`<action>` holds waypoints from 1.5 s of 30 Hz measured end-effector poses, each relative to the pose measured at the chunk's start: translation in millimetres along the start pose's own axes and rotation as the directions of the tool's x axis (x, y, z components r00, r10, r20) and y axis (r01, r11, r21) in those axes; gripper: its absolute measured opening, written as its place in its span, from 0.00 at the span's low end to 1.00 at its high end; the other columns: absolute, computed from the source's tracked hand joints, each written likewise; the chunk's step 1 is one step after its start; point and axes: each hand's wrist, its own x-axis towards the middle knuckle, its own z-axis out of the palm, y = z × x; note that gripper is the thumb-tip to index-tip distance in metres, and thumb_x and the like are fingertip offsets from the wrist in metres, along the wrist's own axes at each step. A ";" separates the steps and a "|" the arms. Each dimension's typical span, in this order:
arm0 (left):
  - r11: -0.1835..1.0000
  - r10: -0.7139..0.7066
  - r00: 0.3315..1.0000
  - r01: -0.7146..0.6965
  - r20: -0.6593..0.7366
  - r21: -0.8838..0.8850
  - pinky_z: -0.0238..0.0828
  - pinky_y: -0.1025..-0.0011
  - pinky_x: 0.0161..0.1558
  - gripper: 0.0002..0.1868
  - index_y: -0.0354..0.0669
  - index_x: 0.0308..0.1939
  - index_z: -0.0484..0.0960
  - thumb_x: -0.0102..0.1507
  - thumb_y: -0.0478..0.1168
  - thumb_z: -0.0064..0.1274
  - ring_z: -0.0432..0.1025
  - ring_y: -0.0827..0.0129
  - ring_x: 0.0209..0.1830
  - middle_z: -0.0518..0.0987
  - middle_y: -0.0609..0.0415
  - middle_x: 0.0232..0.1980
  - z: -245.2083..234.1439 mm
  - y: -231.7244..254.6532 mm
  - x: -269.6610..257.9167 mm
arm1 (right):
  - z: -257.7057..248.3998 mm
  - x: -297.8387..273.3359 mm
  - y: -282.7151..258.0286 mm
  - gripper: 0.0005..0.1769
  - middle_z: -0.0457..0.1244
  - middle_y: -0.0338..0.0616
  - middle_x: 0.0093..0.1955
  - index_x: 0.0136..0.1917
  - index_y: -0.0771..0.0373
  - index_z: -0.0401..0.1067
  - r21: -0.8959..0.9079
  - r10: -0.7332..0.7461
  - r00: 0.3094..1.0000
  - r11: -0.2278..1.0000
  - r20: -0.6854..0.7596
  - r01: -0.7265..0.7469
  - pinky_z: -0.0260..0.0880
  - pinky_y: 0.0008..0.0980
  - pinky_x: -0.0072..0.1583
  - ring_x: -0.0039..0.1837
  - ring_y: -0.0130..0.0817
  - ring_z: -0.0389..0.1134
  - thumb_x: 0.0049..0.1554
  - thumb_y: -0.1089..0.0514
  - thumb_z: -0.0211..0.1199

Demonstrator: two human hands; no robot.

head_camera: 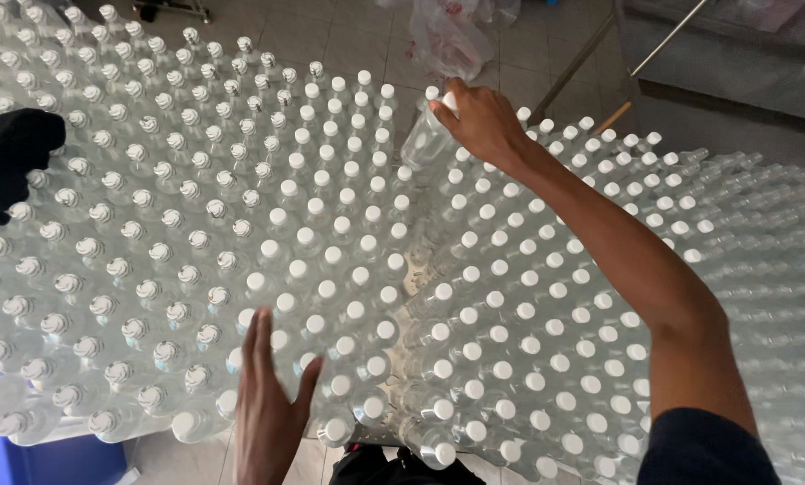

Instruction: The person picks up clear plastic bottles from a large collection on a table, screws white caps onto them, and places them back. Another person is visible nearby also working with the bottles.

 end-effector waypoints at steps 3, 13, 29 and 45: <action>0.996 -0.060 0.960 0.074 -0.272 0.044 0.80 0.53 0.59 0.56 0.55 0.88 0.63 0.56 0.59 0.66 0.73 0.62 0.72 0.69 0.56 0.83 27.7 -103.8 -64.5 | 52.8 36.3 12.7 0.40 0.70 0.77 0.49 0.75 0.81 0.64 -0.103 0.081 0.986 0.992 0.148 -0.066 0.76 0.69 0.55 0.55 0.75 0.75 0.76 0.37 0.48; 1.000 0.004 0.941 0.000 -0.338 0.013 0.77 0.52 0.65 0.48 0.45 0.82 0.67 0.59 0.48 0.66 0.73 0.54 0.74 0.70 0.46 0.82 28.4 -132.5 -72.4 | 226.7 58.9 45.5 0.30 0.72 0.66 0.52 0.63 0.67 0.77 0.070 0.259 0.911 0.953 0.321 -0.295 0.76 0.68 0.57 0.56 0.73 0.75 0.68 0.37 0.59; 0.986 0.110 0.921 -0.148 -0.374 -0.073 0.74 0.52 0.75 0.38 0.36 0.76 0.72 0.61 0.33 0.65 0.71 0.42 0.78 0.69 0.31 0.81 34.5 -109.0 -85.4 | 222.7 46.1 109.3 0.27 0.68 0.63 0.62 0.63 0.62 0.71 -0.078 0.287 0.861 0.957 0.419 -0.280 0.69 0.62 0.54 0.62 0.68 0.70 0.66 0.37 0.57; 0.828 0.428 0.896 -0.440 -0.116 -0.348 0.55 0.38 0.82 0.48 0.52 0.82 0.61 0.63 0.46 0.72 0.47 0.43 0.92 0.55 0.45 0.89 80.2 90.4 -7.5 | -147.4 -99.2 -23.4 0.07 0.68 0.35 0.37 0.47 0.56 0.80 0.384 0.189 0.978 0.900 0.087 -0.208 0.58 0.35 0.39 0.37 0.25 0.63 0.59 0.52 0.72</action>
